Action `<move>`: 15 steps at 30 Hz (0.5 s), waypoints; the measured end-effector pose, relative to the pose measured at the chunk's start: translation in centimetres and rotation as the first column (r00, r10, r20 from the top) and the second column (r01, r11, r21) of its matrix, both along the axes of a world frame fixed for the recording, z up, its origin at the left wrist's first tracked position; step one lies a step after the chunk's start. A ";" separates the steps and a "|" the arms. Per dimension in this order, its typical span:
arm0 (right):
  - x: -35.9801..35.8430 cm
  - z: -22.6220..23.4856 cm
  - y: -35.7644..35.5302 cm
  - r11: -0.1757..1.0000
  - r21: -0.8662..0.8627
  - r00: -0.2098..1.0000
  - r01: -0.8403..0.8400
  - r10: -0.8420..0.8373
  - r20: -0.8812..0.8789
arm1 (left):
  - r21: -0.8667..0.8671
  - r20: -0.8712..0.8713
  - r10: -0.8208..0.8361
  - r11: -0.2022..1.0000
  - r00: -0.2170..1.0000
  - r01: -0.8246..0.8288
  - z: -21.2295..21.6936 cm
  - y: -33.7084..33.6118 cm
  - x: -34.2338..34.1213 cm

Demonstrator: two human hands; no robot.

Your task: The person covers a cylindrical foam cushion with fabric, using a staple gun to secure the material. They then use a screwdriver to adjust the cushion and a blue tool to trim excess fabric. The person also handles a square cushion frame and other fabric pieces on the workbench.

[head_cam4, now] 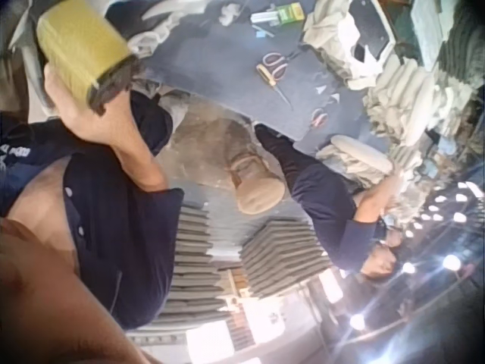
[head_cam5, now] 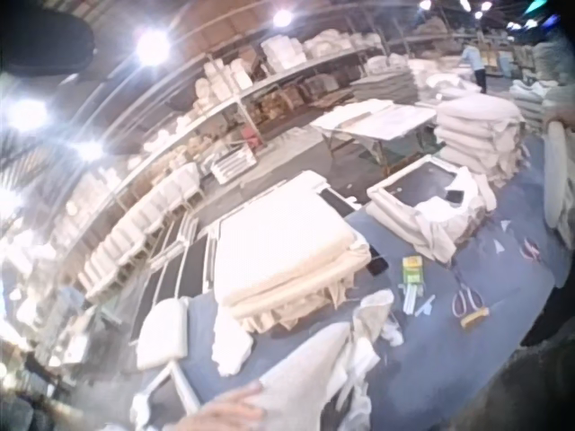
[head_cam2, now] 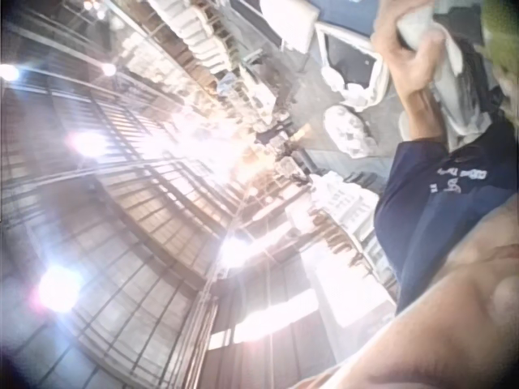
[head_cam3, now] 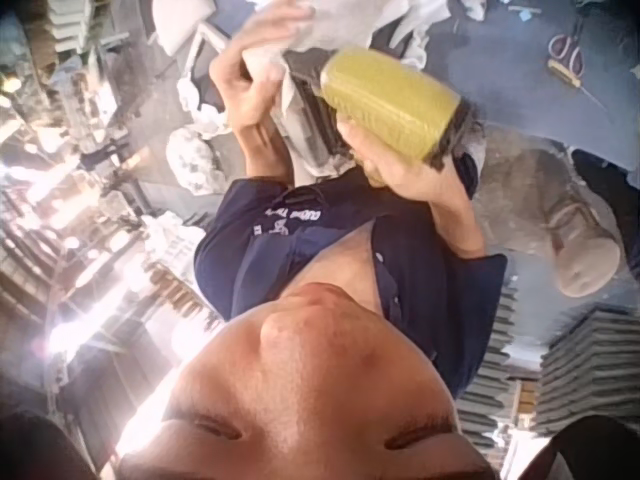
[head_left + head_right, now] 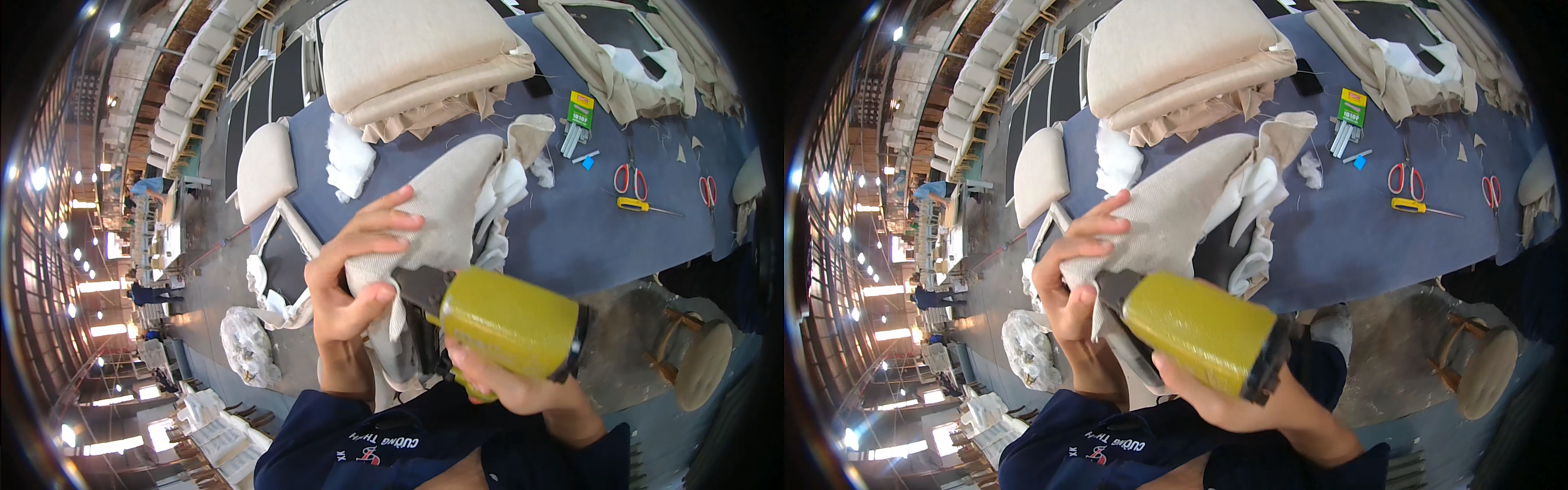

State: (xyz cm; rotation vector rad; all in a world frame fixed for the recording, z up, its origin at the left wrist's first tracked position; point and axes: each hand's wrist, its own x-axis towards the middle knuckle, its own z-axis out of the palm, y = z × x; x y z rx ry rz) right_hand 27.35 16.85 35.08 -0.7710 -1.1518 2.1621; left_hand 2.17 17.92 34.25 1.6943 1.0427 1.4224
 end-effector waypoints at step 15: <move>16.3 -28.5 15.1 0.677 0.576 0.313 -0.458 -0.484 0.818 | 0.083 0.038 -0.142 0.987 0.989 0.138 -0.3 0.9 -2.5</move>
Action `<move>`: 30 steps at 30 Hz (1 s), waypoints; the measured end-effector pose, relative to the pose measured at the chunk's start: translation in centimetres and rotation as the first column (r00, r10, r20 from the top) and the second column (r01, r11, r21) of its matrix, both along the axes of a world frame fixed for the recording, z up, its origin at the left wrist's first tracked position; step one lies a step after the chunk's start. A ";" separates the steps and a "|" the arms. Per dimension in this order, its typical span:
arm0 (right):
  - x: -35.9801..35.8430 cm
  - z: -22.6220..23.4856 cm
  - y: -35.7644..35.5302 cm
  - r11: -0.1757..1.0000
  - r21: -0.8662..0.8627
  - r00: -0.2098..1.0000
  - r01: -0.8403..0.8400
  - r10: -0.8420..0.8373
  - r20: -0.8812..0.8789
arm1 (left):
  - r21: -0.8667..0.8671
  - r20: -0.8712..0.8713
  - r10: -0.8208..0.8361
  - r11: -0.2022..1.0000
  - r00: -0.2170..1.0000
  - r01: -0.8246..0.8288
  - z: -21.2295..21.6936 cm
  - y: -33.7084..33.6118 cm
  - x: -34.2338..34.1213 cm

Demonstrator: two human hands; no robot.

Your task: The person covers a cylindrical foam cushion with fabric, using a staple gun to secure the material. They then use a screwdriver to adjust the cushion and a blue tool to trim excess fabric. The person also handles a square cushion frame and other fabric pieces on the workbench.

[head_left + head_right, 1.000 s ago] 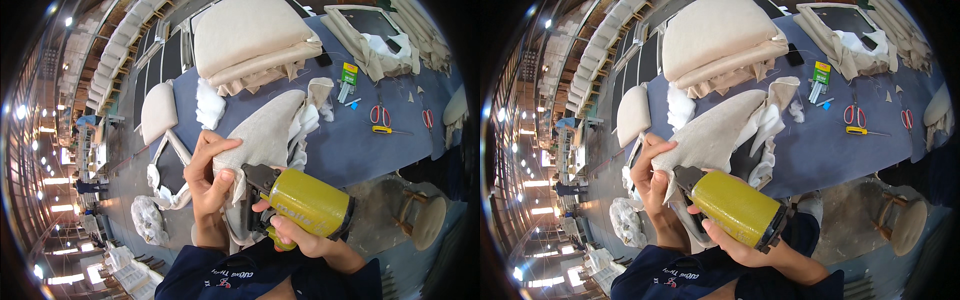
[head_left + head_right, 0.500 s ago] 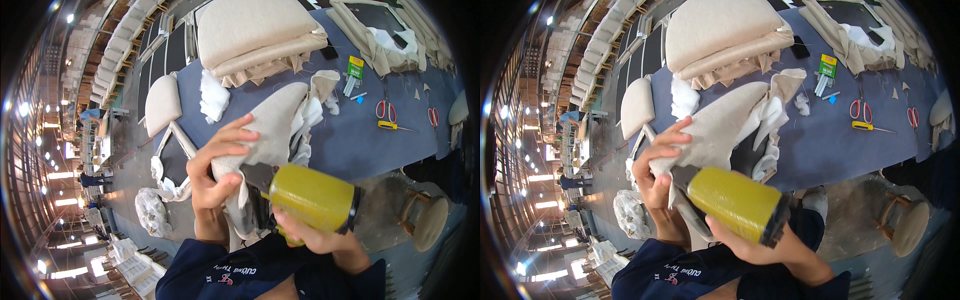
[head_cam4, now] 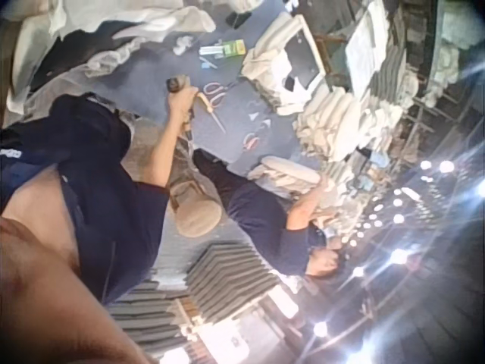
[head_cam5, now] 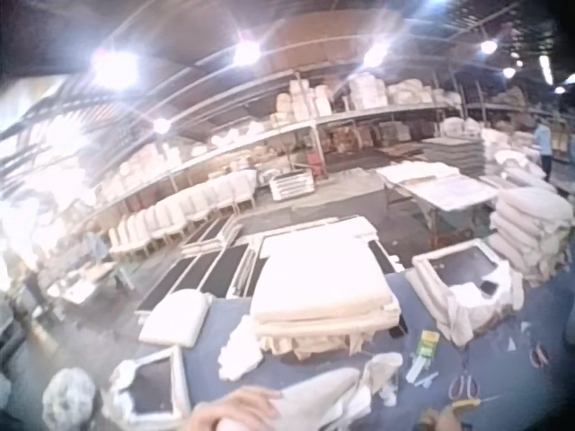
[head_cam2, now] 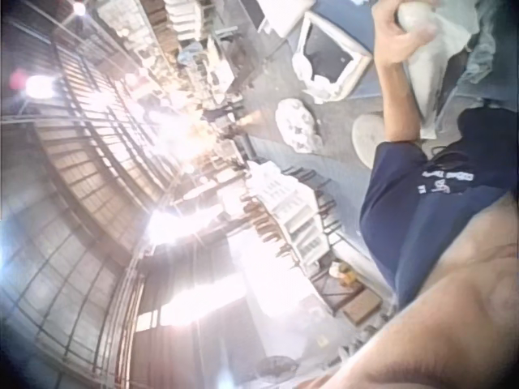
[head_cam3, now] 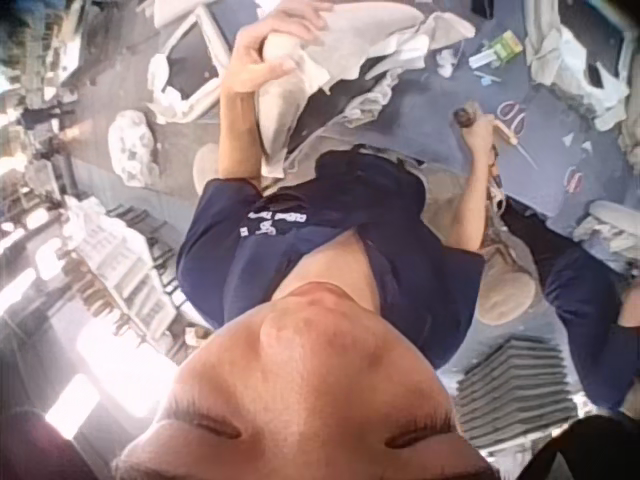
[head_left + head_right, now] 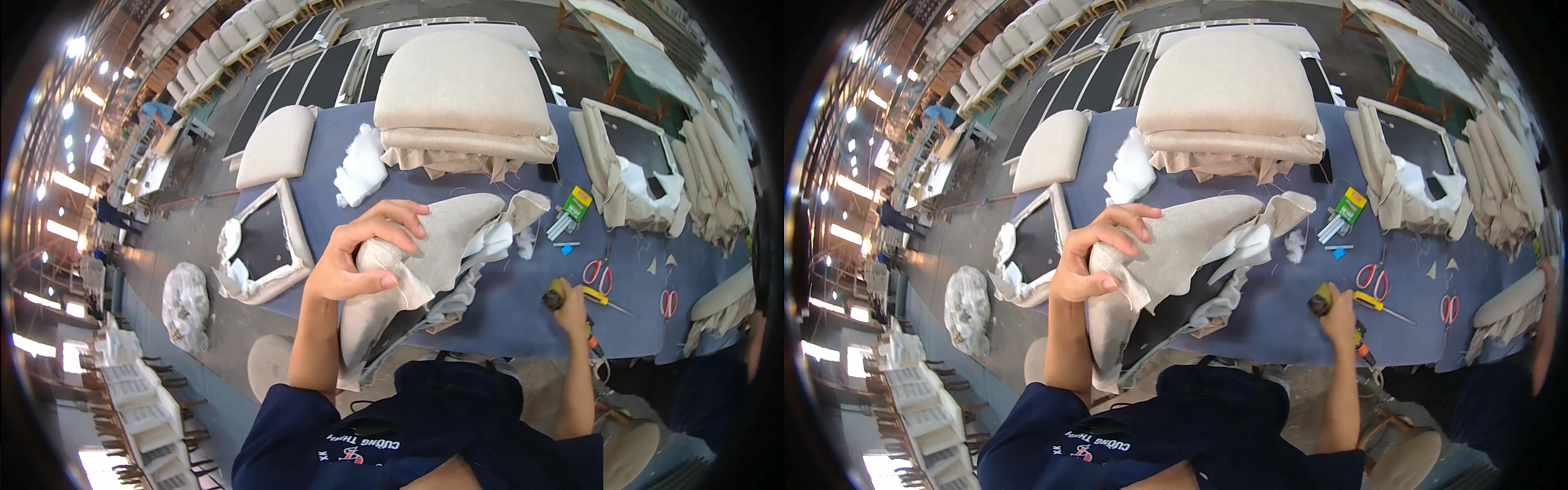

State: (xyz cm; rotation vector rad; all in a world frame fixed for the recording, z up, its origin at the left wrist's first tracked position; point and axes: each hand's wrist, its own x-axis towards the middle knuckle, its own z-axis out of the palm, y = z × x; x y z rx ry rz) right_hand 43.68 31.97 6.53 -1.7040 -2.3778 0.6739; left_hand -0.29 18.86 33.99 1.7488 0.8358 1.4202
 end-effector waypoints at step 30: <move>-0.7 -11.7 15.7 0.953 0.198 0.949 0.230 -0.175 -0.263 | -0.266 -0.188 -0.111 0.962 0.976 0.058 3.6 11.2 7.6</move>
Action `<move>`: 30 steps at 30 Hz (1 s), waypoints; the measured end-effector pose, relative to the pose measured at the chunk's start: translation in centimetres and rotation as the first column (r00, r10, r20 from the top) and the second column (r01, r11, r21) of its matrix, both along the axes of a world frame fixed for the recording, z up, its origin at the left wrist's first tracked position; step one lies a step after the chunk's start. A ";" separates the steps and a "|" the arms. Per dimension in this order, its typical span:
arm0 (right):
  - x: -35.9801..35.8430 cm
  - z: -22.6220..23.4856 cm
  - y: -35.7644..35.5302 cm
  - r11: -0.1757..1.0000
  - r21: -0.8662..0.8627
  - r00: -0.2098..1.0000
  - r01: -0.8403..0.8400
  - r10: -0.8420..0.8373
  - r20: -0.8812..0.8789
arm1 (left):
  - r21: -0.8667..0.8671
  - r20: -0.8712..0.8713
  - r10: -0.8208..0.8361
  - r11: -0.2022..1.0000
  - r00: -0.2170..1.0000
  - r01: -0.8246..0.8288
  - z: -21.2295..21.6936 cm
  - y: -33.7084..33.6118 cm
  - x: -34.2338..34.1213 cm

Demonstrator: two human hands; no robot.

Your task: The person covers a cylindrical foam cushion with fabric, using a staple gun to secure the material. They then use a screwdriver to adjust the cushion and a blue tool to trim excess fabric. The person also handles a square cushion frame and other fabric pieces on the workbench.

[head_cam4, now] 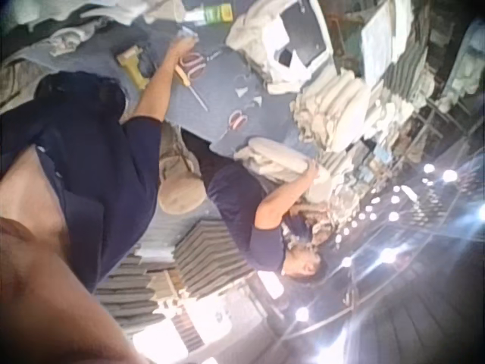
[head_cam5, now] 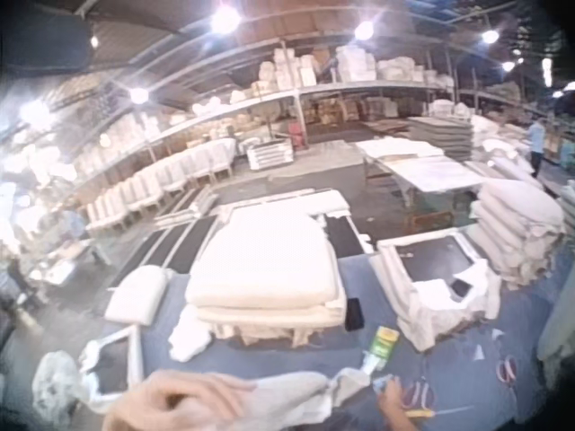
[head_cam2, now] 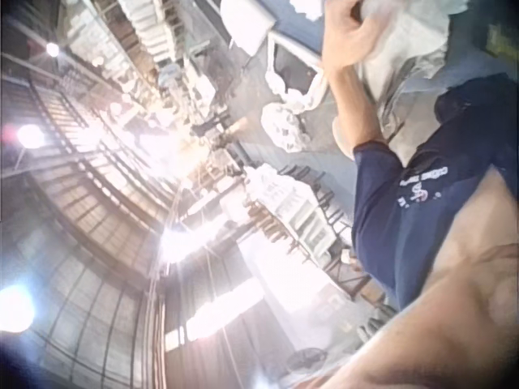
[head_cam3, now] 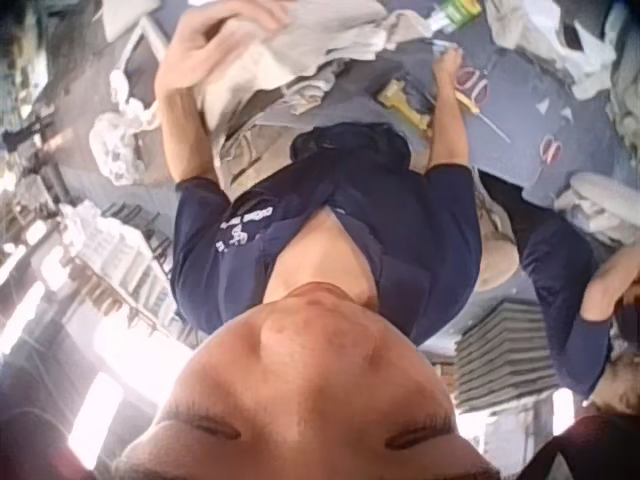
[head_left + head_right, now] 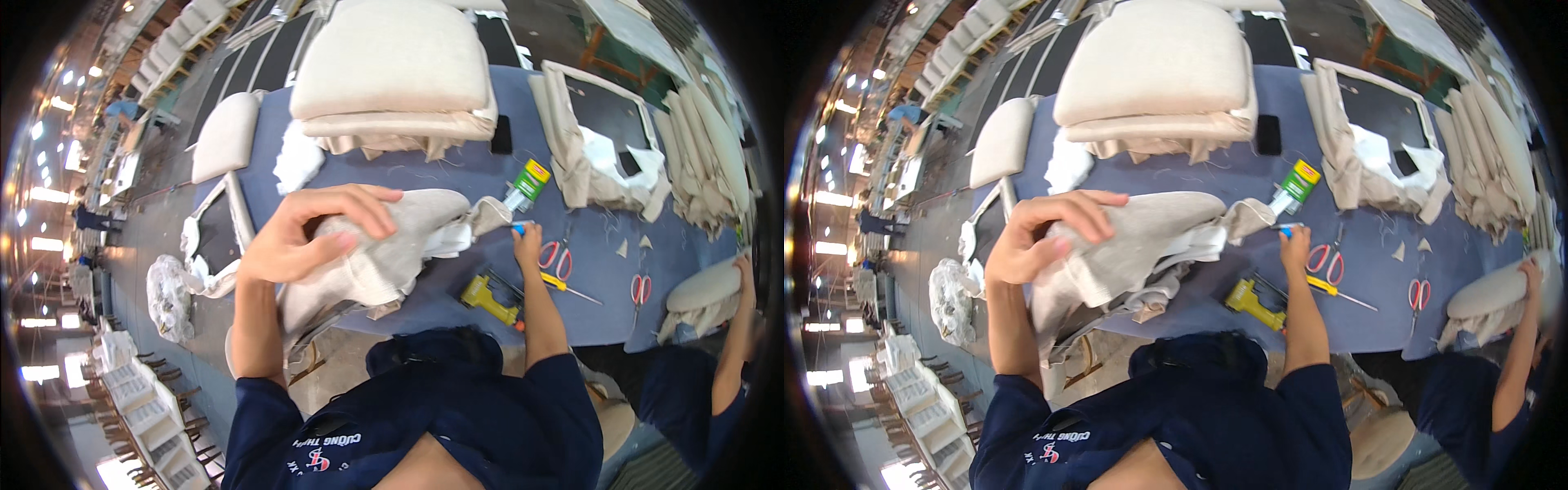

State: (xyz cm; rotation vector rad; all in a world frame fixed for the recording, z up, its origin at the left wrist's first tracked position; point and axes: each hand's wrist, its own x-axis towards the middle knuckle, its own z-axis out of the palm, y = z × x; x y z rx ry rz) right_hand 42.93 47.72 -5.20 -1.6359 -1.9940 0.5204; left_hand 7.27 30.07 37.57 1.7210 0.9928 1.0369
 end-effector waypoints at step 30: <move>-2.3 43.4 -16.8 0.812 0.136 0.650 -0.568 0.544 -0.531 | 0.279 -0.341 0.153 0.959 0.927 -0.056 -0.8 -4.4 10.0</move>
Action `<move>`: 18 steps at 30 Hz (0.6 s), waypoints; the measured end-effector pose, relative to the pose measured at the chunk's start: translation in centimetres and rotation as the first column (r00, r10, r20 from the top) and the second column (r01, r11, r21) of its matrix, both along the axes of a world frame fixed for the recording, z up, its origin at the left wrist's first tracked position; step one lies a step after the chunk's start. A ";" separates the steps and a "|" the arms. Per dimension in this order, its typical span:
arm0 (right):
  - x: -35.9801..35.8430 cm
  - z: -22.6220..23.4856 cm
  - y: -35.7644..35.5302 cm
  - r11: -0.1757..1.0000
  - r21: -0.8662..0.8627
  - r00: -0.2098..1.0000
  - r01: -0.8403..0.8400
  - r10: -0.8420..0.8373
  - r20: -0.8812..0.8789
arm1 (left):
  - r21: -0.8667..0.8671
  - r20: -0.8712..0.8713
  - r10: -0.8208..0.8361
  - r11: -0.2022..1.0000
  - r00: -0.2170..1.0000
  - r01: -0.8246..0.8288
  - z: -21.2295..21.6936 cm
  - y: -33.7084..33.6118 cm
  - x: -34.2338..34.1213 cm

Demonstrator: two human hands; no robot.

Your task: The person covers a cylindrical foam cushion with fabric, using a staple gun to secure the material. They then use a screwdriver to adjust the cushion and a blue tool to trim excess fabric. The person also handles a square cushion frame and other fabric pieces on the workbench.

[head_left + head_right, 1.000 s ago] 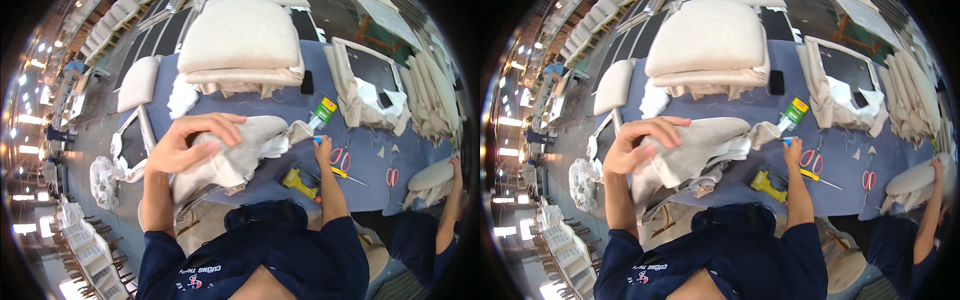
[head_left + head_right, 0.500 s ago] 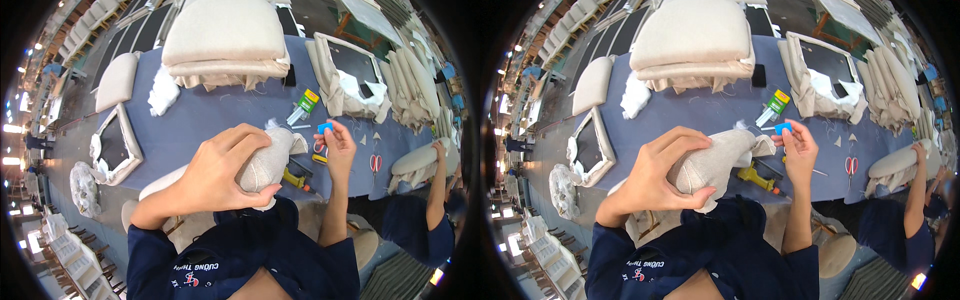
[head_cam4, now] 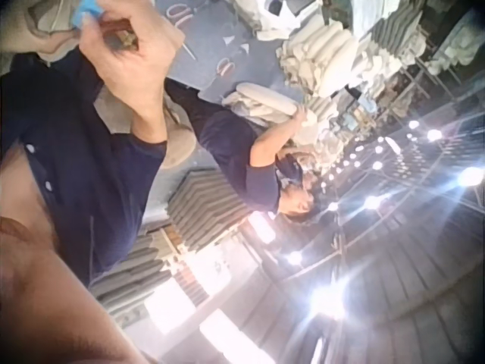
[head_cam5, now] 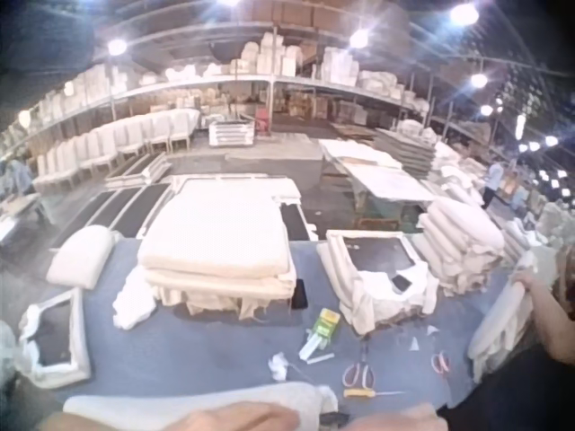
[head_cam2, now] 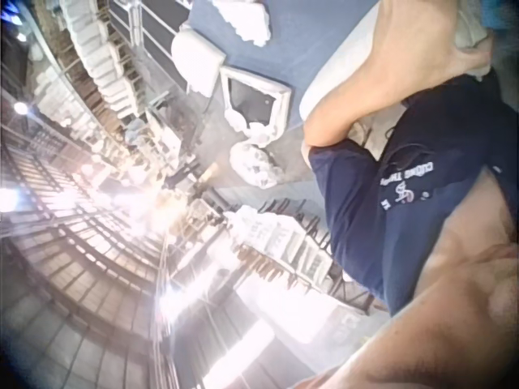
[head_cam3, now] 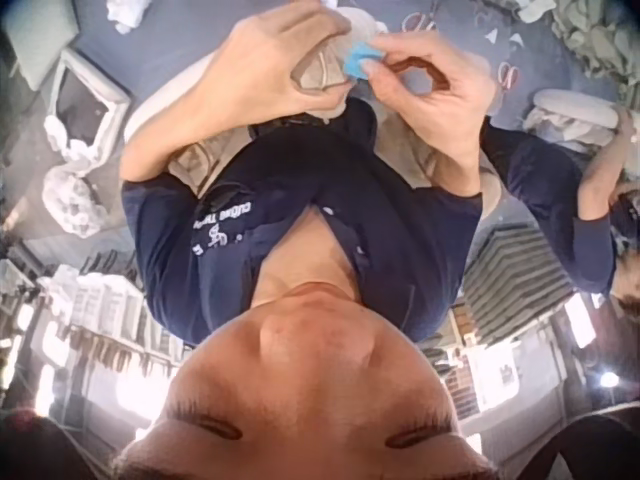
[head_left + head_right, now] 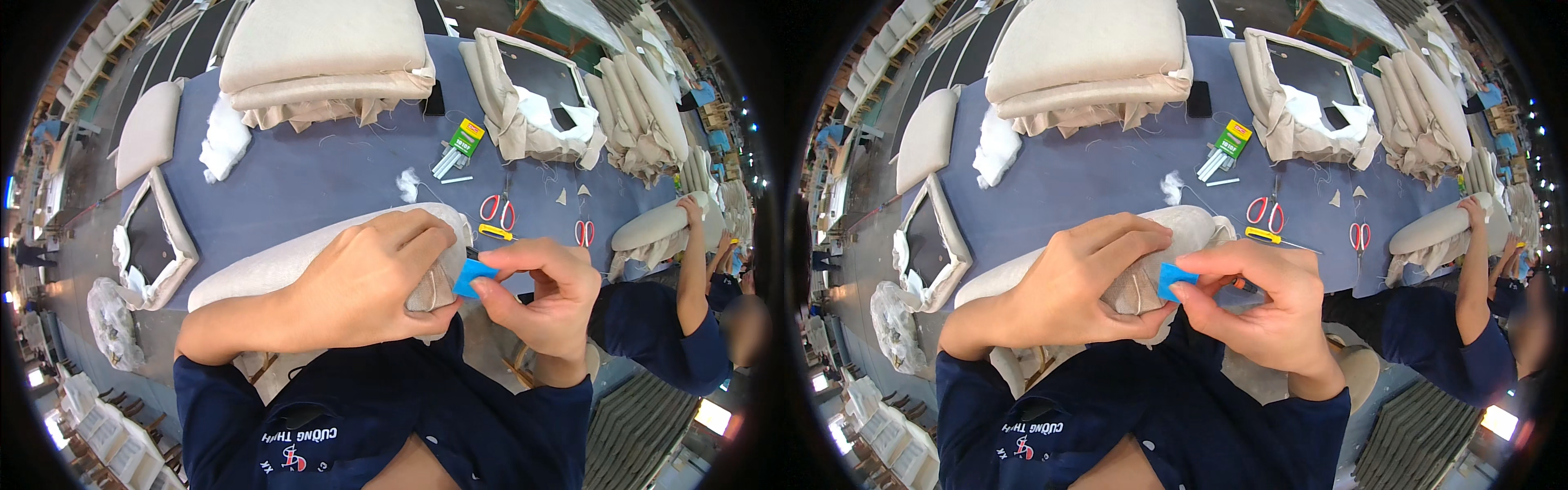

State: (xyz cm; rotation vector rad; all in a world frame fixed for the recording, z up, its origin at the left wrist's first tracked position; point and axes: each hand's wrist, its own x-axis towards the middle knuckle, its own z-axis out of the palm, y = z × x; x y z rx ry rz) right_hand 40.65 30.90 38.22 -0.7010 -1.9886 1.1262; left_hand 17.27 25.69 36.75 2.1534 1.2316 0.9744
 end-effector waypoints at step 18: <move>-0.4 1.3 0.1 0.994 0.105 0.990 0.005 -0.020 0.140 | -0.070 -0.016 -0.031 0.997 0.999 0.030 -0.1 0.8 0.4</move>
